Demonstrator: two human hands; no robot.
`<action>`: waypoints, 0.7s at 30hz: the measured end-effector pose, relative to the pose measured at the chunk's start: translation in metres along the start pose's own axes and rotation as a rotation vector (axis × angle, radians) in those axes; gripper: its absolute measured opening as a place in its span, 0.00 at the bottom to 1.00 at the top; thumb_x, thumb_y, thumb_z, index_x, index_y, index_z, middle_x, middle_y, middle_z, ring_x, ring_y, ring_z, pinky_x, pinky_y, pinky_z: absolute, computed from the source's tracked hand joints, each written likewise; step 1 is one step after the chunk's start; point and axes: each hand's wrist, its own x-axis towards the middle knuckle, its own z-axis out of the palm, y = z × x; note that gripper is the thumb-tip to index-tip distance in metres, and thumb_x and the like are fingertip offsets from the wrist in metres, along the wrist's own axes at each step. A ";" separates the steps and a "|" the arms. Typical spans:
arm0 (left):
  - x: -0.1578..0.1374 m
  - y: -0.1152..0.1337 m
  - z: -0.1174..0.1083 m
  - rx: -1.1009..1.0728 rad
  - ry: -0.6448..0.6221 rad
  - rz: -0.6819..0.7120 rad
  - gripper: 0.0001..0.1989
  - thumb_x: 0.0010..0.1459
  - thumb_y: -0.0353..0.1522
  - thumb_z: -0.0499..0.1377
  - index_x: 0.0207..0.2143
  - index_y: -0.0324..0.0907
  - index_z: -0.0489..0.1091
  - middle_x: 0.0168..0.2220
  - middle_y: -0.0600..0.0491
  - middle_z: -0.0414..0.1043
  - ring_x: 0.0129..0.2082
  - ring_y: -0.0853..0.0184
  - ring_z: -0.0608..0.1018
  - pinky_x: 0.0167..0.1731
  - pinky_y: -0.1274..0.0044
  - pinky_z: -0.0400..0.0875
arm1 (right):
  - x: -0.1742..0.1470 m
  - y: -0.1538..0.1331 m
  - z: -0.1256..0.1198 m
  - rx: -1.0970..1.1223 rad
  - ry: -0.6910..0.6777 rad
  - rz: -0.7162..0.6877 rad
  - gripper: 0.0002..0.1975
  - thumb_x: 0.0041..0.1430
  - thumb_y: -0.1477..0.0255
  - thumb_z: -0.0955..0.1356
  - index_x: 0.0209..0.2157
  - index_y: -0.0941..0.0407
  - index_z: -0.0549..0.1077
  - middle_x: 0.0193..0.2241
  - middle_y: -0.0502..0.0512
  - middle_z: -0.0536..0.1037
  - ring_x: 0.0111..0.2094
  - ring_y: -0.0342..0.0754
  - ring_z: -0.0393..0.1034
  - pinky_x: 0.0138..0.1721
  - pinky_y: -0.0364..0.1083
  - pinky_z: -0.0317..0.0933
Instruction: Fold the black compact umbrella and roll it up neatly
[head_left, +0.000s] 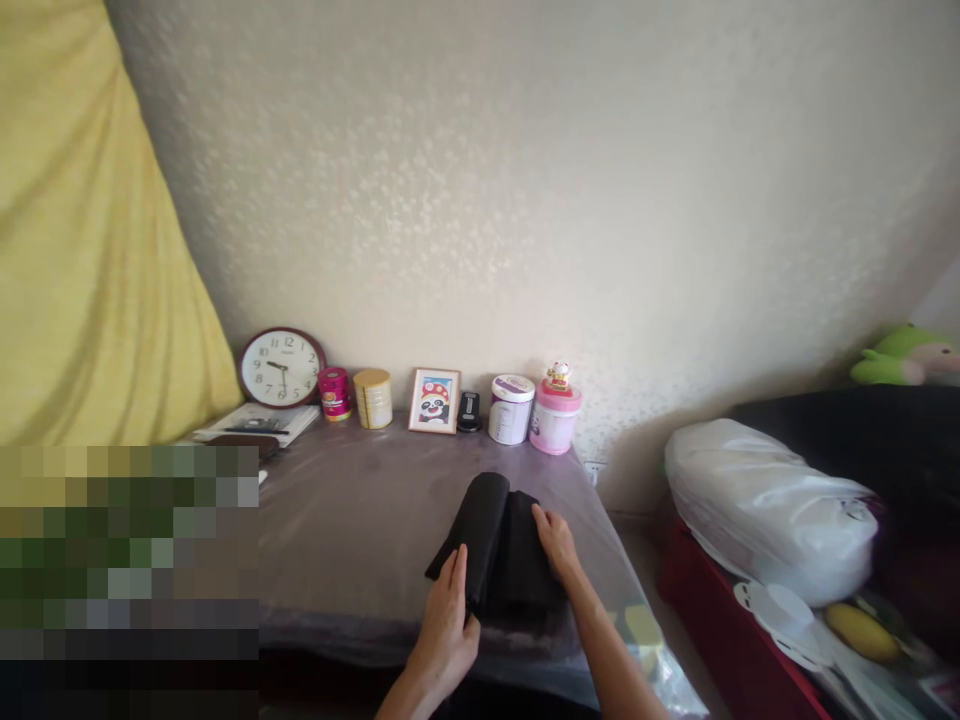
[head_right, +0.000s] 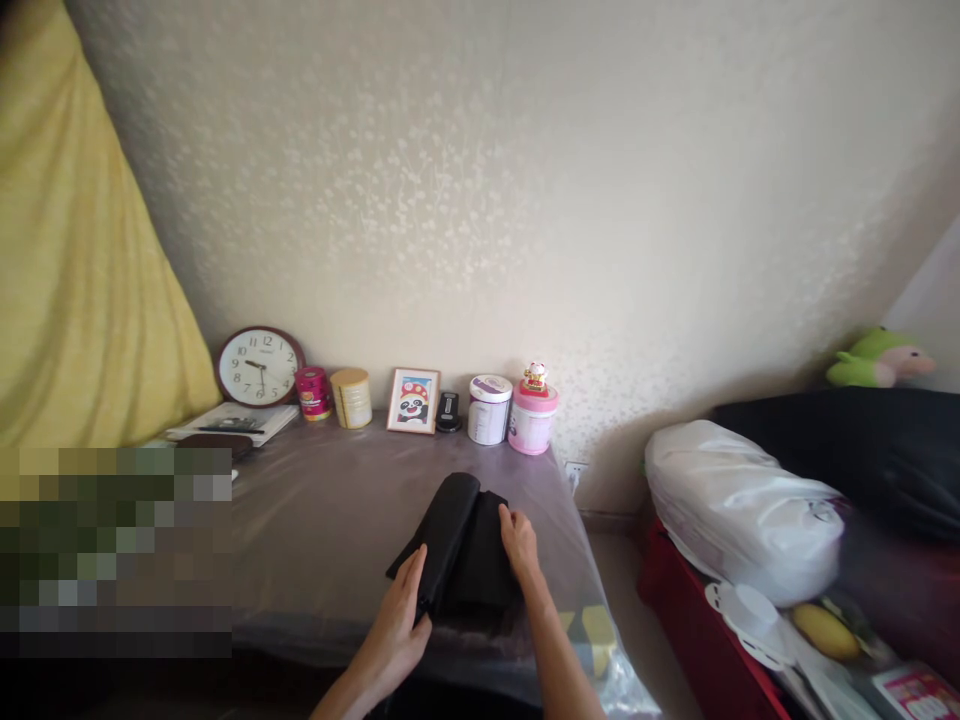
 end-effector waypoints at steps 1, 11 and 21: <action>0.000 0.000 0.000 0.011 0.001 0.000 0.39 0.45 0.21 0.46 0.61 0.30 0.38 0.63 0.40 0.43 0.62 0.64 0.51 0.61 0.72 0.46 | 0.000 0.001 0.001 -0.007 0.008 -0.012 0.18 0.54 0.61 0.60 0.16 0.54 0.66 0.18 0.53 0.72 0.26 0.48 0.69 0.26 0.43 0.57; 0.002 0.013 -0.003 0.158 -0.040 -0.083 0.41 0.43 0.20 0.49 0.61 0.29 0.38 0.63 0.39 0.42 0.62 0.61 0.53 0.59 0.74 0.48 | -0.005 0.006 -0.015 0.076 0.081 -0.099 0.19 0.52 0.59 0.59 0.14 0.54 0.63 0.16 0.50 0.69 0.22 0.46 0.64 0.24 0.43 0.52; 0.000 0.019 -0.003 0.267 -0.079 -0.128 0.44 0.40 0.19 0.50 0.62 0.31 0.37 0.64 0.39 0.41 0.63 0.61 0.51 0.59 0.74 0.47 | 0.006 -0.064 0.005 0.279 0.031 -0.203 0.22 0.51 0.56 0.60 0.24 0.59 0.74 0.23 0.56 0.76 0.29 0.50 0.69 0.30 0.44 0.59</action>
